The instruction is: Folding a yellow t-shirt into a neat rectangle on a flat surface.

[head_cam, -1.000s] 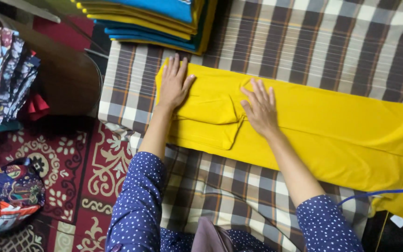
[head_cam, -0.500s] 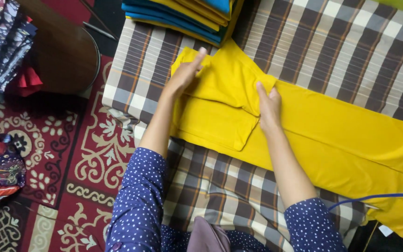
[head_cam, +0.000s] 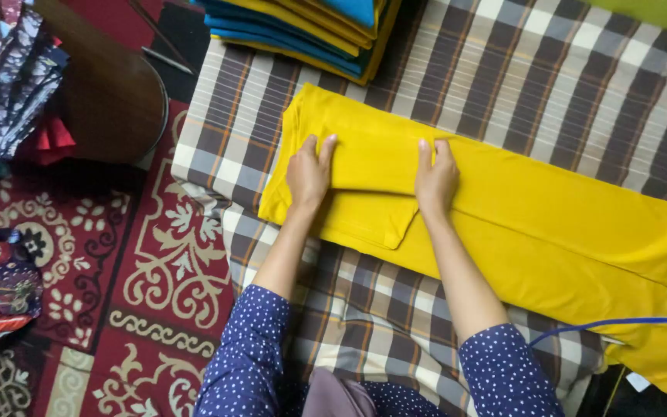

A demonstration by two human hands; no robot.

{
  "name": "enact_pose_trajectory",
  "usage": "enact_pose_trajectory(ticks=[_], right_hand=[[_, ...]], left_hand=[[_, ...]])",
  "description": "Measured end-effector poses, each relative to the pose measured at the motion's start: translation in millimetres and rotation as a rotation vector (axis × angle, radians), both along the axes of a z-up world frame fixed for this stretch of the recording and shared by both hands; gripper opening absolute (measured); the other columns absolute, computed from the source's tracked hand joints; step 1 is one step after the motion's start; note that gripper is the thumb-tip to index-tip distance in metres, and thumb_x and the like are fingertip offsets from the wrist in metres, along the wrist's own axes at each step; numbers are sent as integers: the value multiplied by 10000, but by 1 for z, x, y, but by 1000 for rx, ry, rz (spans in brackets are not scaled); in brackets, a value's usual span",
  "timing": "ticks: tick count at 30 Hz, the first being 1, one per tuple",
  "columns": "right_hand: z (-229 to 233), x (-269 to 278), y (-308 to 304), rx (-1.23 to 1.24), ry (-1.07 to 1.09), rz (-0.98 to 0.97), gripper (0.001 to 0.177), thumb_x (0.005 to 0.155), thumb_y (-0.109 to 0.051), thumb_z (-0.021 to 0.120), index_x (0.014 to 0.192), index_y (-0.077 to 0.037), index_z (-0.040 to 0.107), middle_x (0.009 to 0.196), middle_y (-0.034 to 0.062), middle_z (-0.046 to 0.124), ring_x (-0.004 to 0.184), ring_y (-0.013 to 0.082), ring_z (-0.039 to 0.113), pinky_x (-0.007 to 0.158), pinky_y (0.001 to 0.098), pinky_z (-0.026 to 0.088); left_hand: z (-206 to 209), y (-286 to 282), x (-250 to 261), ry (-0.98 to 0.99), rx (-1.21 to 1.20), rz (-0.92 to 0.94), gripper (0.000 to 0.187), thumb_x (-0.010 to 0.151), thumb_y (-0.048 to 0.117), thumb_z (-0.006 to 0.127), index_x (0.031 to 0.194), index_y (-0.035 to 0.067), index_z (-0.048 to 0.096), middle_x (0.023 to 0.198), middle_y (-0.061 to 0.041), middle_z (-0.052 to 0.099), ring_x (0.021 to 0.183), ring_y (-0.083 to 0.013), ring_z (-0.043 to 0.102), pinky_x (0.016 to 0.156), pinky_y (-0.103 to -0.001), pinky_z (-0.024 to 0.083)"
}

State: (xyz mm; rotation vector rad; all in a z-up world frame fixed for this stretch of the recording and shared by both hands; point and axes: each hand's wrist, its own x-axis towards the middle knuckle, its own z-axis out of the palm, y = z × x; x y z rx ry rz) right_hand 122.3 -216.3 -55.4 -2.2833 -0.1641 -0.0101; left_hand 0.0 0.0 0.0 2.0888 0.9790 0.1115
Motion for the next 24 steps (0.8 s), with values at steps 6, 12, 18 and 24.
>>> enact_pose_trajectory(ticks=[6, 12, 18, 24], right_hand=[[78, -23, 15, -407, -87, 98, 471, 1005, -323, 718, 1396, -216, 478, 1207, 77, 613, 1016, 374, 703, 764, 530, 608], [36, -6, 20, -469, -177, 756, 706, 1051, -443, 536, 1644, -149, 291, 1701, 184, 228, 1570, 382, 183, 1245, 602, 141], [52, 9, 3, -549, -116, 608, 654, 1093, -443, 458, 1652, -148, 288, 1699, 257, 160, 1571, 433, 146, 1230, 647, 74], [49, 35, -46, -614, -144, 468, 579, 1129, -354, 431, 1666, -208, 270, 1705, 192, 205, 1573, 363, 173, 1231, 609, 117]], left_hand=[[-6, -20, -3, -142, 508, -76, 348, 972, 432, 678, 1193, 190, 564, 1062, -52, 632, 1037, -265, 662, 911, -408, 541], [-30, -18, 48, -81, 720, -387, 553, 1040, 529, 518, 1538, 292, 496, 1612, -109, 436, 1528, -305, 322, 1248, -551, 186], [-40, 16, 64, -50, 635, -90, 585, 1069, 491, 502, 1559, 174, 461, 1634, -210, 326, 1519, -368, 332, 1252, -472, 271], [-48, 43, 79, -29, 600, 110, 499, 1069, 439, 543, 1499, 263, 361, 1263, 1, 607, 1087, -208, 609, 914, -412, 428]])
